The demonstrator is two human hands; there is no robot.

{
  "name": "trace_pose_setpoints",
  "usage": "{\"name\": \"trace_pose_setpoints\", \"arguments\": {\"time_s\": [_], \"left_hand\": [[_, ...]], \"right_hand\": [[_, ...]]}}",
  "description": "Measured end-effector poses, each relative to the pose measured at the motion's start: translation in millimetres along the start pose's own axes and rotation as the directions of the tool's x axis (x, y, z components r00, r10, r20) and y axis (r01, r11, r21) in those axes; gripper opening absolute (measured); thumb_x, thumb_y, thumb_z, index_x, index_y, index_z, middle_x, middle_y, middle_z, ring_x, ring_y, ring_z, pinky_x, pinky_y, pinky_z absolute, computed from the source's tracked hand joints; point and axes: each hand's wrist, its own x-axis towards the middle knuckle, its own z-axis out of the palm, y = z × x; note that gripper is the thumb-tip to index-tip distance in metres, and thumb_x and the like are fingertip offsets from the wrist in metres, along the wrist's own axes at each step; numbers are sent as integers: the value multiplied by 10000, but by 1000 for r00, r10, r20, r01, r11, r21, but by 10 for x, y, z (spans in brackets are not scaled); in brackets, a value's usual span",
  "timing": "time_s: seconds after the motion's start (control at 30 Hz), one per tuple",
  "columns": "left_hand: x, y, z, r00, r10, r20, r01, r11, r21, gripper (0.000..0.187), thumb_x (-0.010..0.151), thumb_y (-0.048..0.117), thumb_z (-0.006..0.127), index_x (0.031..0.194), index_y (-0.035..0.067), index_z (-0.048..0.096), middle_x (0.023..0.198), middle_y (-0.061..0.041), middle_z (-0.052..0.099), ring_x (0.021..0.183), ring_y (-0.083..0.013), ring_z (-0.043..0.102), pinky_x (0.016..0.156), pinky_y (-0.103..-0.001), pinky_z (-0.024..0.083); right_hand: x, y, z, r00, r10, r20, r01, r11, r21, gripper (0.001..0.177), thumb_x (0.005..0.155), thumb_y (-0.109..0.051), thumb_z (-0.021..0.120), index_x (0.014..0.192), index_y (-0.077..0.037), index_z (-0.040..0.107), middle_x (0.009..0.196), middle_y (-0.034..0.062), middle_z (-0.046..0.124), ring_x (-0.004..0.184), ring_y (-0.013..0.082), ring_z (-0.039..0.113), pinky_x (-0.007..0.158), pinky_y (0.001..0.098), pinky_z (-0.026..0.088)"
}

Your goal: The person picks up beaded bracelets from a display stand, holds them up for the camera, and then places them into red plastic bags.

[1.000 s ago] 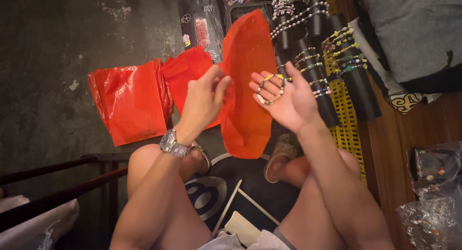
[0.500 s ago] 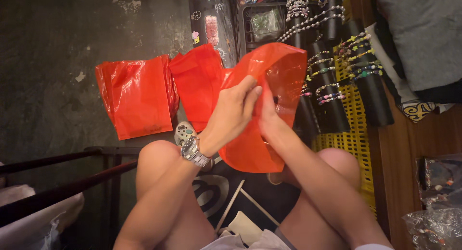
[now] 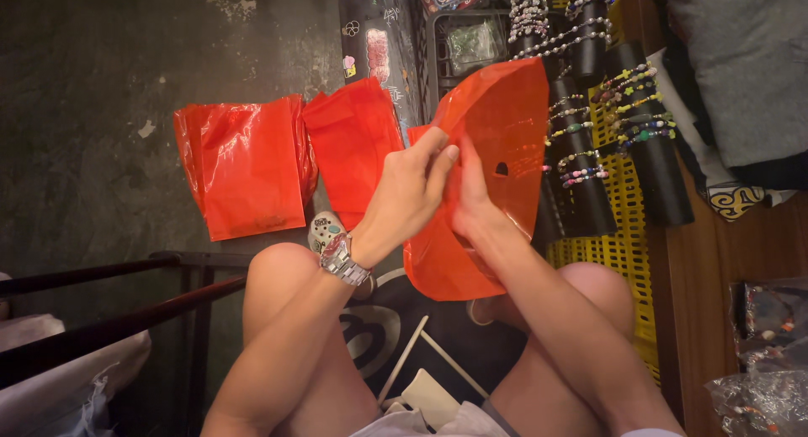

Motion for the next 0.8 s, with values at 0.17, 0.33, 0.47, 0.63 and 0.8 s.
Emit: {"name": "trace_pose_setpoints", "arguments": {"time_s": [0.17,0.33,0.47,0.63,0.8], "left_hand": [[72,-46,-96,997,-41,-61,43,999,22,209,1122,288,561,1038,114,642,764,-208,715,786,-458,753,700,-511,574],[179,-139,-252,981,-67,-180,75,997,34,227,1107,276,576,1026,76,648,793,-247,732,787,-483,754,706,-548,563],[238,-51,-382,943,-268,-196,209,938,-275,265,1118,289,543,896,154,494,749,30,482,648,-106,620,512,-305,562],[322,18,-390,910,-370,-188,145,709,-691,299,1067,337,587,859,195,426,759,42,390,688,-30,488,701,-399,766],[362,149,-454,897,-398,-194,27,486,-873,234,1081,256,591,916,104,524,1025,-157,771,1016,-369,843,854,-483,747]], "right_hand": [[-262,-205,247,978,88,189,-91,996,4,848,868,-788,650,1356,-98,716,1301,120,772,1161,281,724,1064,461,549],[-1001,-910,339,901,13,434,65,984,-165,1050,925,-806,404,1603,-14,528,1553,208,624,1406,276,617,1234,438,450],[-1565,-1177,404,745,-610,270,625,780,40,1013,682,-757,592,1428,-82,716,1527,136,695,1457,280,643,1283,480,464],[-1387,-1227,132,749,-639,174,648,761,4,1371,537,-834,673,1644,-68,412,1662,144,562,1524,292,576,1331,482,386],[-1013,-1093,-197,743,-334,580,642,603,-474,1178,587,115,514,1721,-18,221,1621,155,514,1496,291,548,1222,400,528]]}}
